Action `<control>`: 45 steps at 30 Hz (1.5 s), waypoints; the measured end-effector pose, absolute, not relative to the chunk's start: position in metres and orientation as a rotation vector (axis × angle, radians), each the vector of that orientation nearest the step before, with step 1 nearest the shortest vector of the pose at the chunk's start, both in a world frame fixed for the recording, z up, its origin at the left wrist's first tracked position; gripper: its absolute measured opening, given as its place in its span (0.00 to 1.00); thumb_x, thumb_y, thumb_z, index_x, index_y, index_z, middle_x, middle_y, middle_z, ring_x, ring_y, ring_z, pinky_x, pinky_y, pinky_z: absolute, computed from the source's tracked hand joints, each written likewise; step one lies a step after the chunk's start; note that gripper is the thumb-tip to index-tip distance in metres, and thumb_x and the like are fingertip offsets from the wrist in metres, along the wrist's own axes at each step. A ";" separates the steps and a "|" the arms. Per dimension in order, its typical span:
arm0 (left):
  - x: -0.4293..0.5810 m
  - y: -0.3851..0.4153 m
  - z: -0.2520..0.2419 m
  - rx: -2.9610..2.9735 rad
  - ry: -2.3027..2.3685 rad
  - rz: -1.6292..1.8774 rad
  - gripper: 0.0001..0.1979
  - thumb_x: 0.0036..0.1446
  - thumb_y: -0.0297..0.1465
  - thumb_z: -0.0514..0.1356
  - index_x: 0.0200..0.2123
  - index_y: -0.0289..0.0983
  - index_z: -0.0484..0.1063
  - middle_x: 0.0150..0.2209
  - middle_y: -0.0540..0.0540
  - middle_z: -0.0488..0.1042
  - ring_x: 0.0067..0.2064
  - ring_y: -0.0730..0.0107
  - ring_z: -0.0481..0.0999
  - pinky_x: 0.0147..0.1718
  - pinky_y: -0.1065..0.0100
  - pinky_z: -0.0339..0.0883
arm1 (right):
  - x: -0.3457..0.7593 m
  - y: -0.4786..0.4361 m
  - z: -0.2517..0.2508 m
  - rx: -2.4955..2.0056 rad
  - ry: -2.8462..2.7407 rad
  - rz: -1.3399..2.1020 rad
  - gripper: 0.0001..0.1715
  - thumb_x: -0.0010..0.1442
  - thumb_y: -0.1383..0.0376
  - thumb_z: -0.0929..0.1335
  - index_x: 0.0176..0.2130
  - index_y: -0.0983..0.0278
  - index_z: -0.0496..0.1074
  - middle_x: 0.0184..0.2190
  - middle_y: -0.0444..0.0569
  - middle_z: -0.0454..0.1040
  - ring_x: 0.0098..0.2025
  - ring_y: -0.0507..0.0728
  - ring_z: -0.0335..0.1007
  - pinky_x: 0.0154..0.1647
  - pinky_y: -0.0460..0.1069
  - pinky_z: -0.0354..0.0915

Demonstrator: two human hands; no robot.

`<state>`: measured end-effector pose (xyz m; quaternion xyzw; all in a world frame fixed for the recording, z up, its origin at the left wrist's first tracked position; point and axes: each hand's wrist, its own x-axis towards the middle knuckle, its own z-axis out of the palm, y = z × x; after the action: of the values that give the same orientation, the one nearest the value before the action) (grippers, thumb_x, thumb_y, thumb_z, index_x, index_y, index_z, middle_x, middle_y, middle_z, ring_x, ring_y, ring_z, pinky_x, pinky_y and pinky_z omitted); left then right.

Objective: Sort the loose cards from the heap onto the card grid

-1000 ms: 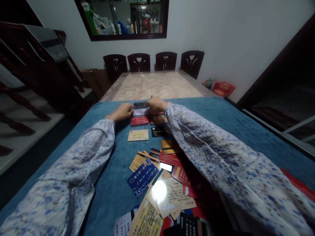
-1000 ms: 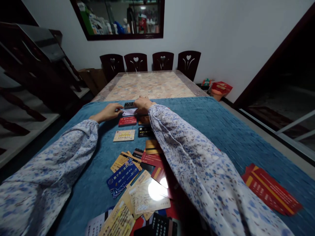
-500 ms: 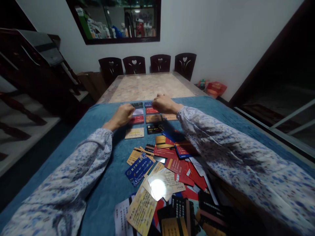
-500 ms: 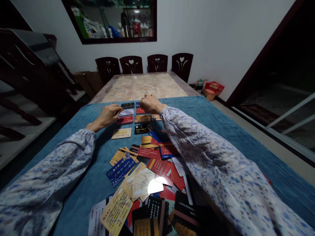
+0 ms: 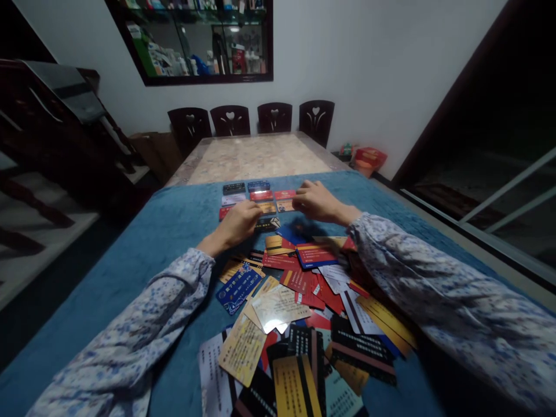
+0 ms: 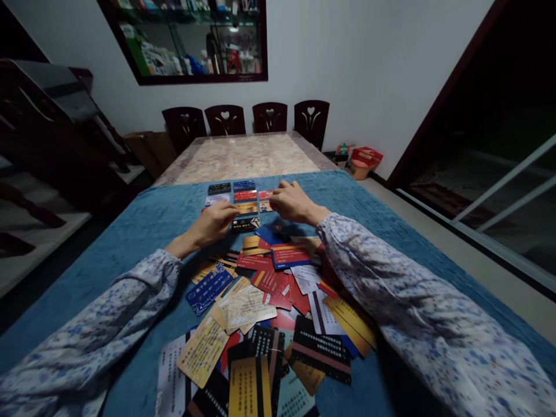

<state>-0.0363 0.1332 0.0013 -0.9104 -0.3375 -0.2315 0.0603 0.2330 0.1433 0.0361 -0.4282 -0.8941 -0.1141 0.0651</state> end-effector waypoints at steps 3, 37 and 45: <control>-0.018 0.121 -0.002 -2.783 -0.914 -0.684 0.14 0.65 0.23 0.52 0.35 0.35 0.78 0.37 0.39 0.78 0.41 0.62 0.75 0.42 0.62 0.70 | 0.251 0.127 0.030 -1.306 -2.672 -0.346 0.15 0.68 0.65 0.64 0.37 0.62 0.80 0.42 0.56 0.81 0.49 0.63 0.63 0.40 0.54 0.48; 0.044 0.050 -0.011 -2.957 -0.797 -0.213 0.16 0.72 0.38 0.54 0.48 0.34 0.75 0.55 0.36 0.77 0.57 0.49 0.69 0.51 0.51 0.59 | 0.295 0.045 -0.012 -1.145 -2.703 0.052 0.20 0.68 0.54 0.66 0.52 0.59 0.79 0.57 0.58 0.77 0.57 0.67 0.64 0.51 0.61 0.60; 0.042 0.045 0.001 -3.016 -0.813 -0.140 0.12 0.69 0.37 0.59 0.44 0.34 0.76 0.54 0.38 0.77 0.60 0.49 0.66 0.54 0.50 0.58 | 0.298 0.049 -0.020 -1.051 -2.711 0.054 0.18 0.69 0.56 0.66 0.51 0.61 0.79 0.53 0.58 0.80 0.56 0.68 0.65 0.51 0.62 0.60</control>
<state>0.0416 0.0450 0.0012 -0.9646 -0.2599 -0.0449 0.0073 0.2977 0.0490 -0.0196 -0.3589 -0.9259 0.0183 0.1167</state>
